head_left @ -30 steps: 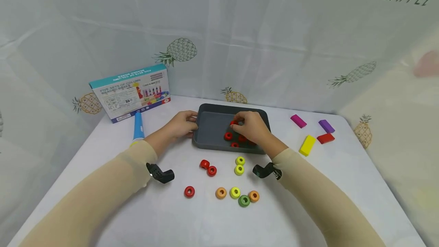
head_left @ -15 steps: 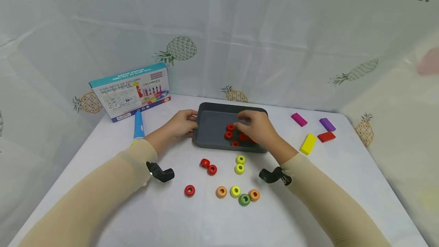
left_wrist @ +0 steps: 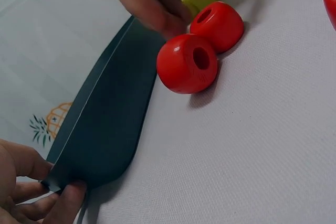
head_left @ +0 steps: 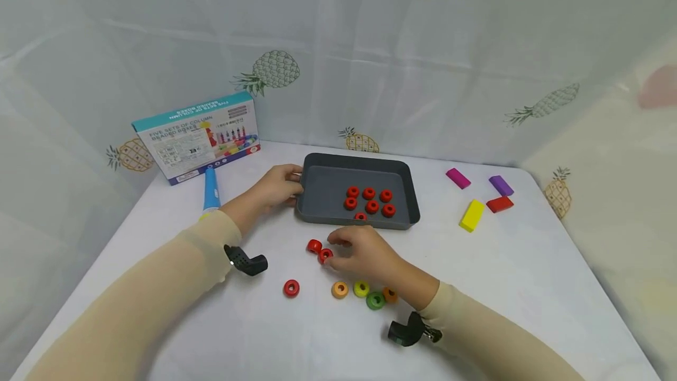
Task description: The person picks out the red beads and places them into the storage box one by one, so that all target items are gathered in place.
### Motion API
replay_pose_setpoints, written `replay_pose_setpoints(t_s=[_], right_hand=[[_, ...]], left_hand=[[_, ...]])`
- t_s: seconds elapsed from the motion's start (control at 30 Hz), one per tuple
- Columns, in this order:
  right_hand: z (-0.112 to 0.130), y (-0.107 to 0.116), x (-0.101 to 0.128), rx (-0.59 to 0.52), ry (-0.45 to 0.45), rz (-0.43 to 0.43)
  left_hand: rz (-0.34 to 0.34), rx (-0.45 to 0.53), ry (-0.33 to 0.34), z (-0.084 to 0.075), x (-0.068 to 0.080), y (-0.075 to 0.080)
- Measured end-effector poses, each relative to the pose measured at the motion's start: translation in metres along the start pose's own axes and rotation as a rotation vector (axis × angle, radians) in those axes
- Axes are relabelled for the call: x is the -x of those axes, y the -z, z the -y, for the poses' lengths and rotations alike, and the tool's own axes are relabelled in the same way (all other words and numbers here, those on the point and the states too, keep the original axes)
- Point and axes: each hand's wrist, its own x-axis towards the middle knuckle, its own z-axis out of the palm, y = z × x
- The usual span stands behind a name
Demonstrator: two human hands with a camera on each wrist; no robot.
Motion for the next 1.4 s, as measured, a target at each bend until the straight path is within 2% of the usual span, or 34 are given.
replay_pose_setpoints(t_s=[0.2,0.53,0.7,0.83,0.97,1.13,1.4], right_hand=[[0.001,-0.015,0.0,0.032,-0.002,0.002],[0.003,-0.018,-0.001,0.09,0.032,-0.033],[0.008,-0.009,0.004,0.065,0.032,-0.045],[0.011,0.011,0.003,0.01,0.05,-0.09],[0.005,0.034,-0.013,-0.005,0.083,-0.156],[-0.019,0.054,-0.046,-0.019,0.058,-0.21],[-0.057,0.052,-0.084,-0.013,-0.027,-0.231]], left_hand=[[0.006,-0.003,-0.002,0.001,0.0,0.0],[-0.008,-0.017,-0.011,0.002,0.0,0.001],[-0.001,-0.026,-0.009,0.003,-0.001,0.001],[0.004,-0.025,-0.007,0.002,-0.001,0.001],[0.002,-0.02,-0.004,0.003,-0.002,0.001],[-0.003,-0.023,-0.001,0.004,-0.001,0.003],[0.01,0.0,0.002,0.004,-0.002,0.002]])
